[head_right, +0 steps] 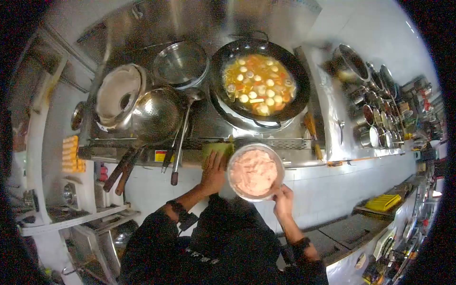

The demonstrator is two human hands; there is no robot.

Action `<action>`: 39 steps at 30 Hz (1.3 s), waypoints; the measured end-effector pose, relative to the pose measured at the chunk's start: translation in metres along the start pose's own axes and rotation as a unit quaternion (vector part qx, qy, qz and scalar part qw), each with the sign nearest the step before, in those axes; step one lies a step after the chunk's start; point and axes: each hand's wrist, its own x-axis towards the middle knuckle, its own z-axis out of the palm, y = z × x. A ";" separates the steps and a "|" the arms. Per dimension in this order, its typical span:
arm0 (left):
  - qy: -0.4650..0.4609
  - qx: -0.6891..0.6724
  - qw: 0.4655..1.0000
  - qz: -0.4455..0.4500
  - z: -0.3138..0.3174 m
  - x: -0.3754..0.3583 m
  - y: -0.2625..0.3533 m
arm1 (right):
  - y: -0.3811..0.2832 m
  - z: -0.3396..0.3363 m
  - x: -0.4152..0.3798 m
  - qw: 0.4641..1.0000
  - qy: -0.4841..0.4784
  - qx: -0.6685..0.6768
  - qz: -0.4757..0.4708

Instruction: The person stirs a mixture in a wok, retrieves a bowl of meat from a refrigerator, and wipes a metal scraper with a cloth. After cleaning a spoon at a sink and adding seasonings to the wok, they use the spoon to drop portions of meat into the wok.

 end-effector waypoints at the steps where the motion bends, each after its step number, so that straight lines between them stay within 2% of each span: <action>1: -0.007 0.008 1.000 -0.008 -0.007 -0.005 -0.001 | -0.002 0.016 0.002 1.000 -0.008 0.000 0.009; 2: -0.015 0.017 1.000 -0.016 -0.012 -0.009 -0.004 | -0.002 0.030 0.003 1.000 -0.016 0.000 0.020; 4: -0.035 -0.180 0.979 -0.092 -0.011 -0.014 -0.014 | 0.018 0.058 0.022 0.996 -0.085 0.014 0.011; 6: -0.039 -0.253 0.960 -0.117 -0.015 -0.021 -0.021 | 0.015 0.087 0.022 0.994 -0.101 0.026 0.040; 9: -0.042 -0.177 0.980 -0.082 -0.028 -0.040 -0.030 | 0.011 0.120 0.018 0.991 -0.115 0.035 0.059; 12: -0.114 -0.030 0.993 0.022 -0.023 -0.086 -0.053 | 0.018 0.139 0.020 0.990 -0.121 0.024 0.069; 15: -0.032 -0.118 0.992 0.040 -0.045 -0.102 -0.059 | 0.049 0.145 0.041 0.990 -0.118 -0.030 0.069; 18: -0.070 -0.146 0.987 0.020 -0.045 -0.105 -0.052 | 0.100 0.135 0.059 0.980 -0.089 -0.174 -0.031; 19: -0.008 -0.158 0.985 0.061 -0.044 -0.103 -0.047 | 0.090 0.136 0.056 0.982 -0.091 -0.163 -0.022; 21: -0.022 -0.206 0.977 0.050 -0.042 -0.093 -0.033 | 0.076 0.139 0.045 0.986 -0.098 -0.138 0.003; 22: -0.029 -0.226 0.973 0.041 -0.040 -0.088 -0.028 | 0.080 0.138 0.046 0.984 -0.085 -0.156 -0.015; 23: -0.096 -0.259 0.961 -0.019 -0.037 -0.085 -0.023 | 0.088 0.137 0.049 0.981 -0.078 -0.174 -0.031; 24: -0.121 -0.390 0.906 -0.107 -0.030 -0.085 -0.019 | 0.089 0.139 0.049 0.978 -0.075 -0.191 -0.046; 25: -0.139 -0.508 0.827 -0.196 -0.020 -0.085 -0.017 | 0.089 0.140 0.048 0.980 -0.074 -0.179 -0.035; 26: -0.150 -0.610 0.725 -0.281 -0.013 -0.084 -0.016 | 0.088 0.139 0.049 0.977 -0.078 -0.191 -0.053; 27: -0.159 -0.619 0.701 -0.316 -0.015 -0.081 -0.016 | 0.080 0.139 0.047 0.973 -0.085 -0.202 -0.071; 30: -0.049 -0.704 0.609 -0.361 -0.025 -0.075 -0.005 | 0.082 0.135 0.055 0.966 -0.129 -0.204 -0.087; 31: -0.044 -0.709 0.595 -0.377 -0.026 -0.076 -0.008 | 0.086 0.134 0.059 0.965 -0.146 -0.198 -0.086; 33: 0.071 -0.745 0.531 -0.396 -0.038 -0.075 0.004 | 0.102 0.132 0.062 0.965 -0.160 -0.152 -0.142; 34: 0.124 -0.760 0.498 -0.399 -0.044 -0.071 0.008 | 0.080 0.136 0.058 0.964 -0.161 -0.127 -0.170; 35: 0.129 -0.768 0.488 -0.393 -0.041 -0.073 0.003 | 0.055 0.123 0.053 0.950 -0.242 -0.183 -0.068; 38: 0.174 -0.782 0.473 -0.366 -0.037 -0.073 -0.008 | 0.076 0.116 0.058 0.921 -0.205 -0.243 -0.227; 39: 0.176 -0.780 0.480 -0.361 -0.036 -0.072 -0.009 | 0.091 0.117 0.066 0.921 -0.215 -0.220 -0.238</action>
